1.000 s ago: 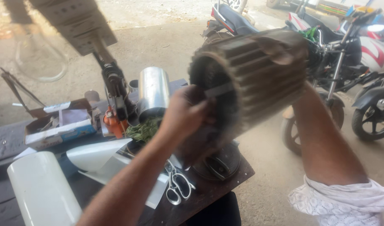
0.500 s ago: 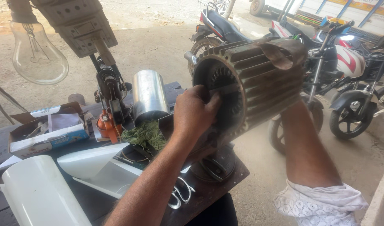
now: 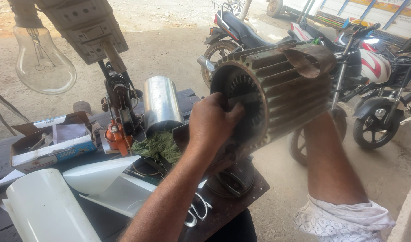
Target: The person cuts a strip from a white plastic sheet using shears, then folds and smooths the sheet by hand. They use a metal bar to press and crease the folded edges, then fold the sheet again.
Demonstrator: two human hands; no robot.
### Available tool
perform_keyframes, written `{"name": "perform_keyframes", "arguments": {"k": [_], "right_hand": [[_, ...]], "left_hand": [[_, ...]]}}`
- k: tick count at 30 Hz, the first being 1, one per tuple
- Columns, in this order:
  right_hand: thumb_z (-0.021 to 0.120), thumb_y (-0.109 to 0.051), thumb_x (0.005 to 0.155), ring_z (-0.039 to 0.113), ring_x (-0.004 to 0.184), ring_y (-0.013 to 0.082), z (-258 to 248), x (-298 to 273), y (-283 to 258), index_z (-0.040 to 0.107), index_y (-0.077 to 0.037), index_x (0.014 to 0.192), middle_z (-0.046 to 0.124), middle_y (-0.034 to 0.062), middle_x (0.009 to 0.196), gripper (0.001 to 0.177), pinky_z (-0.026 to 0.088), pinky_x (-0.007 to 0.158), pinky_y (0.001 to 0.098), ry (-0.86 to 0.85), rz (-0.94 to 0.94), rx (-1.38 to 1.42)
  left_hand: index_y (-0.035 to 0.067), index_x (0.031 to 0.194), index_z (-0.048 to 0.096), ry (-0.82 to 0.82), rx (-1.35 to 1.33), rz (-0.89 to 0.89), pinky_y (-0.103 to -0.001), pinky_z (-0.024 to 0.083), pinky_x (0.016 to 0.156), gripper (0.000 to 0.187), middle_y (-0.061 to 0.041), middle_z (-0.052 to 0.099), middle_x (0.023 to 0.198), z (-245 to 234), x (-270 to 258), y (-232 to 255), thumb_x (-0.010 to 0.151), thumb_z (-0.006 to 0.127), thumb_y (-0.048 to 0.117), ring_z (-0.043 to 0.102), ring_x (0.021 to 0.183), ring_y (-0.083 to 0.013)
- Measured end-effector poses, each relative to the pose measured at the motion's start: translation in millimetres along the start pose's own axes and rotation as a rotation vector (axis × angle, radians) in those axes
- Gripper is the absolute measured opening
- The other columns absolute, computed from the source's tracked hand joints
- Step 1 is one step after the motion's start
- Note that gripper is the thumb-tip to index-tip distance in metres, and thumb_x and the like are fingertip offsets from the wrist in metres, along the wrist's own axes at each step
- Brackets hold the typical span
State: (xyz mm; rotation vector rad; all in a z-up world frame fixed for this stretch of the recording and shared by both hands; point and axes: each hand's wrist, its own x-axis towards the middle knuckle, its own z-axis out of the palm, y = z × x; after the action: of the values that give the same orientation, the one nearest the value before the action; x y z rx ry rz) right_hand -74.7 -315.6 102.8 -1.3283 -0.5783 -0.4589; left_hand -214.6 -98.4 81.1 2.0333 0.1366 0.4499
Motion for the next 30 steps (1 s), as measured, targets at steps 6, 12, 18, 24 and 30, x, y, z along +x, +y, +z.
{"name": "perform_keyframes", "arguments": {"k": [6, 12, 18, 24, 30], "right_hand": [[0.072, -0.015, 0.094, 0.072, 0.099, 0.0156, 0, 0, -2, 0.071, -0.004, 0.12, 0.076, 0.0091, 0.111, 0.028, 0.06, 0.089, 0.0322, 0.009, -0.011, -0.003], [0.072, -0.015, 0.094, 0.072, 0.098, 0.0153, -2, -3, 1, 0.071, -0.004, 0.12, 0.076, 0.009, 0.111, 0.028, 0.06, 0.088, 0.032, 0.009, -0.009, -0.009], [0.072, -0.014, 0.094, 0.072, 0.098, 0.015, -1, -2, -2, 0.071, -0.004, 0.12, 0.076, 0.009, 0.111, 0.028, 0.06, 0.088, 0.0318, 0.002, -0.015, -0.014], [0.071, -0.014, 0.094, 0.072, 0.098, 0.0148, 3, -3, -7, 0.071, -0.004, 0.12, 0.076, 0.0089, 0.111, 0.028, 0.06, 0.087, 0.0316, -0.004, -0.013, -0.016], [0.071, -0.013, 0.094, 0.071, 0.097, 0.0145, 0, -9, -9, 0.071, -0.003, 0.12, 0.076, 0.0088, 0.11, 0.028, 0.06, 0.087, 0.0313, -0.01, -0.005, -0.022]], "left_hand": [[0.004, 0.086, 0.075, -0.021, 0.016, 0.024, -0.045, 0.059, 0.069, 0.037, -0.017, 0.075, 0.079, 2, 9, -7, 0.079, 0.08, 0.04, 0.075, 0.075, -0.0325], [0.008, 0.1, 0.072, -0.231, -0.205, -0.178, -0.045, 0.065, 0.066, 0.035, -0.011, 0.079, 0.083, -5, 25, -11, 0.08, 0.077, 0.036, 0.08, 0.072, -0.0314], [0.005, 0.101, 0.077, -0.2, -0.078, -0.097, -0.044, 0.063, 0.073, 0.037, -0.014, 0.079, 0.085, -10, 26, -4, 0.081, 0.079, 0.036, 0.078, 0.077, -0.0287], [0.006, 0.098, 0.076, -0.083, 0.102, 0.012, -0.045, 0.06, 0.076, 0.035, -0.014, 0.078, 0.088, 0, 10, -6, 0.086, 0.074, 0.039, 0.076, 0.083, -0.03], [0.007, 0.106, 0.076, 0.012, -0.071, 0.18, -0.043, 0.059, 0.076, 0.033, -0.014, 0.079, 0.094, 3, 11, -20, 0.083, 0.073, 0.031, 0.076, 0.086, -0.0299]]}}
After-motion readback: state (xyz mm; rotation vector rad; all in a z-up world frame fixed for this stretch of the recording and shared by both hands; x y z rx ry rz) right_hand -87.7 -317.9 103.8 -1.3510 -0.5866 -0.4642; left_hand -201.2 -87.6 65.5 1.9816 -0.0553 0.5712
